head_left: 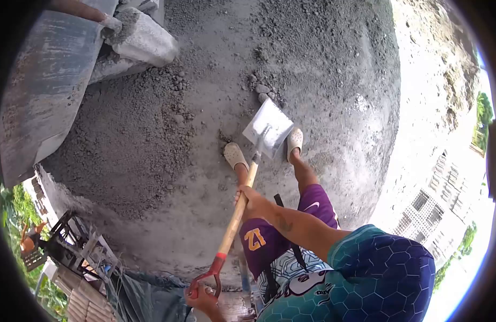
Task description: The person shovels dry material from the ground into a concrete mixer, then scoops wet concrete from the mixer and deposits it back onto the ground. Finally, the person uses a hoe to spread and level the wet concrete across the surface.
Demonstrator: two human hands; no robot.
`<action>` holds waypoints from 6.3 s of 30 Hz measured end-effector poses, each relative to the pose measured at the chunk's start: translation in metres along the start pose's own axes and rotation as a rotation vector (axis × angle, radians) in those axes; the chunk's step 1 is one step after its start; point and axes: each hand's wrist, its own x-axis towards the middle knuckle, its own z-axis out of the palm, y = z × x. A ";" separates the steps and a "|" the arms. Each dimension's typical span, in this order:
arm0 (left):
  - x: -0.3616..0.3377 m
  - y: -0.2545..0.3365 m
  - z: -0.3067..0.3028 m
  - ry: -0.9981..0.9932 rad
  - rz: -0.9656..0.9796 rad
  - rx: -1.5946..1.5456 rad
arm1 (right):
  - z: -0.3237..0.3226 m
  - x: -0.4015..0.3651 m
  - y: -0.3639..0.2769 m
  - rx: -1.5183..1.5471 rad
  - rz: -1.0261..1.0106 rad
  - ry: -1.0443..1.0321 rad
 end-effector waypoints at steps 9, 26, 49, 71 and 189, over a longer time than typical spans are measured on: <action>0.168 -0.049 0.019 -0.147 -0.196 -0.320 | 0.040 0.167 0.086 -0.058 0.470 0.072; 0.154 0.065 0.397 -0.696 -0.011 -0.534 | 0.079 0.117 -0.339 -0.072 -0.439 0.144; -0.363 -0.008 0.095 -1.293 1.564 -0.227 | -0.327 -0.244 -0.123 0.854 -0.199 -0.147; -0.588 -0.151 0.062 -1.743 1.770 -0.158 | -0.772 -0.486 -0.114 1.339 -0.746 0.321; 0.011 0.698 0.700 0.007 -0.509 -0.444 | 0.517 0.320 -1.018 -0.409 0.131 0.242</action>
